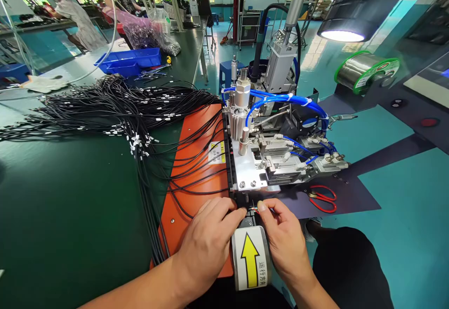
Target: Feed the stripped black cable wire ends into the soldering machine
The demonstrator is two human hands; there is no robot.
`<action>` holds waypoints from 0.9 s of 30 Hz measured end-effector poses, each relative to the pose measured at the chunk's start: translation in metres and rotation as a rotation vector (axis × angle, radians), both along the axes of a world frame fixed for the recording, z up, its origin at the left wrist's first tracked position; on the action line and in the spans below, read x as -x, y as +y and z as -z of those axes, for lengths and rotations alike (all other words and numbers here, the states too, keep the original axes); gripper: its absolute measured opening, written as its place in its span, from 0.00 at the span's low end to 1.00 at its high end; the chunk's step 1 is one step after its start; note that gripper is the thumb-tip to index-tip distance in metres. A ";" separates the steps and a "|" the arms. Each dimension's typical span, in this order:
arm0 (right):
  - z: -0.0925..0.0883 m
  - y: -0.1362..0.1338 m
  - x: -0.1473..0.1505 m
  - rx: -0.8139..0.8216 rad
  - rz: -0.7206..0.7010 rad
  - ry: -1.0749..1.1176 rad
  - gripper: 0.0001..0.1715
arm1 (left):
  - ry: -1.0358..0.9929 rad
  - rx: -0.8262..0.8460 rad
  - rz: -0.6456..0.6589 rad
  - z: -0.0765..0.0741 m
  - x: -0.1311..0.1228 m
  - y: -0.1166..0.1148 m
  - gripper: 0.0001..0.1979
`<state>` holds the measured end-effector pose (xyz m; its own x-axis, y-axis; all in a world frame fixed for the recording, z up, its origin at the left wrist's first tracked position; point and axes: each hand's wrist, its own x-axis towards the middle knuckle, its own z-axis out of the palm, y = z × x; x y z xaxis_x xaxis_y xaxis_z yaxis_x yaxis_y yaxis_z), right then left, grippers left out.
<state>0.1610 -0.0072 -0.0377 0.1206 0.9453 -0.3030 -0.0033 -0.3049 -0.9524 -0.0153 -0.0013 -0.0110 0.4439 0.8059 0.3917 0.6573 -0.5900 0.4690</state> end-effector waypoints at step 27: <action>-0.018 -0.005 -0.010 -0.127 -0.130 -0.372 0.18 | 0.084 0.017 -0.016 0.001 -0.002 0.000 0.09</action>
